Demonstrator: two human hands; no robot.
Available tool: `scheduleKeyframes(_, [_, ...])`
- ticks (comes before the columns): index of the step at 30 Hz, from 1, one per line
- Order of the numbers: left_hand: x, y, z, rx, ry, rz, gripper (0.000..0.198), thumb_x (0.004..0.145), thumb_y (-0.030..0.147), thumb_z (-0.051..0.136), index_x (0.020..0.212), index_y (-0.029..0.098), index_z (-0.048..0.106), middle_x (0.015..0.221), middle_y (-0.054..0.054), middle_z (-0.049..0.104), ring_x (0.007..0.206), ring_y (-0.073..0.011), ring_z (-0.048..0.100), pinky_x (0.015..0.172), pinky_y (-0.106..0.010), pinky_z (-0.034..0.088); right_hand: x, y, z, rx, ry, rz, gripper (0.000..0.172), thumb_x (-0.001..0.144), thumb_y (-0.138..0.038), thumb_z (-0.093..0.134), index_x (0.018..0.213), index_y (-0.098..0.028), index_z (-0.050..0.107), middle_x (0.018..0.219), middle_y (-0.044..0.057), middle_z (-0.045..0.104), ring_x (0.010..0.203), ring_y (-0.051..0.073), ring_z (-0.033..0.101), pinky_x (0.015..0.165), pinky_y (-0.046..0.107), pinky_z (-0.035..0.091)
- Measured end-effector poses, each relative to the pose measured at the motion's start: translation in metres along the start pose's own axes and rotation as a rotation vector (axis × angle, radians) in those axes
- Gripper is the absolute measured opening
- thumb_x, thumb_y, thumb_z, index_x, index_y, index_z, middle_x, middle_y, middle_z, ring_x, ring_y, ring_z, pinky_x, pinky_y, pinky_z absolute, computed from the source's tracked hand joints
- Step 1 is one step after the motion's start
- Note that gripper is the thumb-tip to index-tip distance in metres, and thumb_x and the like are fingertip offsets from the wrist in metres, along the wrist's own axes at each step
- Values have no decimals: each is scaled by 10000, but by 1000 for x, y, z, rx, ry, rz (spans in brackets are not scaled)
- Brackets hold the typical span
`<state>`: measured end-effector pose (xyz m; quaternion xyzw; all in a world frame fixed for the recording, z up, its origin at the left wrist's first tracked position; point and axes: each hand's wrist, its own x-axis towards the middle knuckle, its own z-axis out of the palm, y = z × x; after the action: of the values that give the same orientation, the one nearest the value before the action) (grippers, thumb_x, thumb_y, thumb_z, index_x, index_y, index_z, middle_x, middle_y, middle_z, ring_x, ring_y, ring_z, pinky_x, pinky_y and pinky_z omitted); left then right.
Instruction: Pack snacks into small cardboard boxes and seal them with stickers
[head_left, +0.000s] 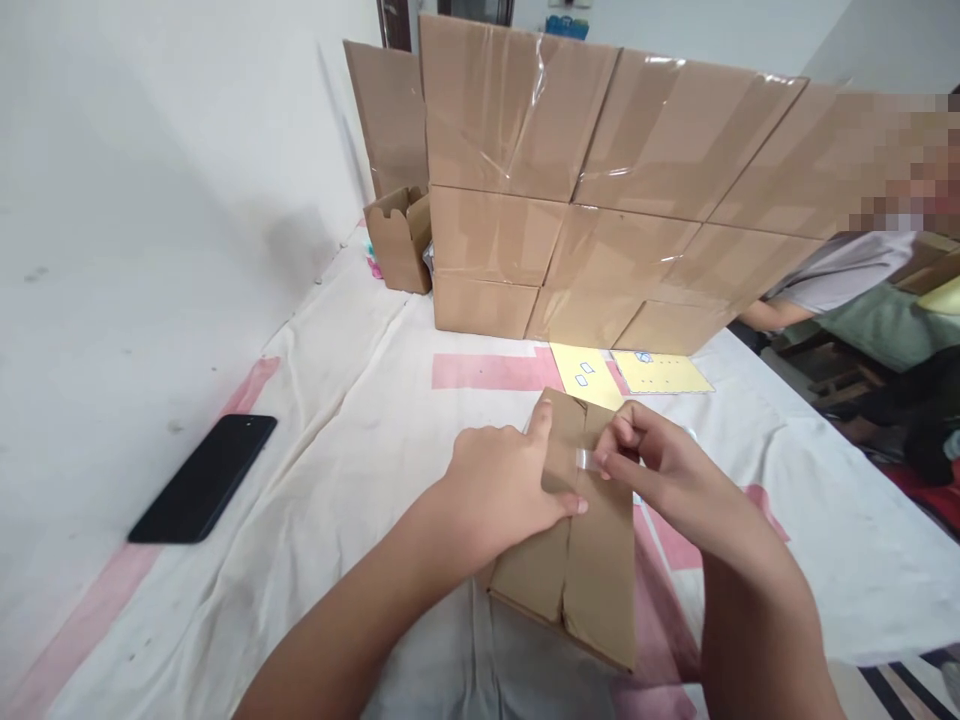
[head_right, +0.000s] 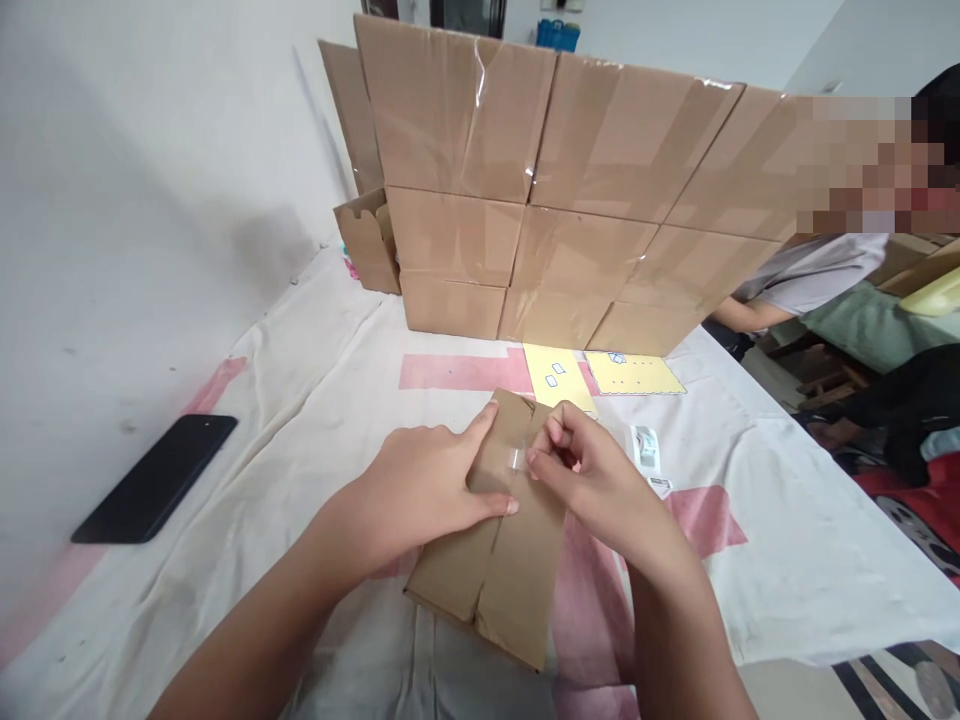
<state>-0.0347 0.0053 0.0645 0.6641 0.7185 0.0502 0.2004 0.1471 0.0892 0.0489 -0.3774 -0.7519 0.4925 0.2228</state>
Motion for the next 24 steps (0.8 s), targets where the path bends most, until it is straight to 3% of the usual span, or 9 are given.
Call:
scheduleKeyframes(6, [9, -9, 5, -62, 68, 71, 918, 798, 666, 615, 1571, 361, 225, 1120, -46, 665, 942, -290, 684, 810, -356, 478, -19, 2, 12, 27, 105, 20, 282, 898, -256, 597, 802, -245, 332, 782, -13, 591, 717, 142, 500, 626, 261, 413])
scheduleKeyframes(14, [13, -24, -5, -224, -127, 132, 955, 714, 811, 519, 1533, 412, 233, 1198, -62, 629, 932, -313, 664, 693, -353, 468, -14, -1, 33, -151, 222, 55, 268, 838, -261, 588, 755, -247, 334, 729, -17, 571, 681, 152, 478, 625, 289, 390])
scheduleKeyframes(18, [15, -25, -4, -260, -166, 134, 1012, 682, 805, 547, 1543, 403, 198, 1122, -45, 677, 943, -330, 658, 653, -344, 459, -12, 0, 36, -224, 240, 40, 259, 828, -267, 586, 751, -249, 338, 707, -26, 548, 661, 152, 449, 619, 295, 372])
scheduleKeyframes(24, [17, -26, -1, -217, -135, 164, 1007, 710, 769, 553, 1546, 337, 195, 949, -38, 714, 858, -313, 666, 665, -349, 448, -10, -1, 38, -272, 256, 34, 252, 794, -260, 585, 747, -252, 338, 668, -38, 511, 635, 148, 428, 588, 293, 353])
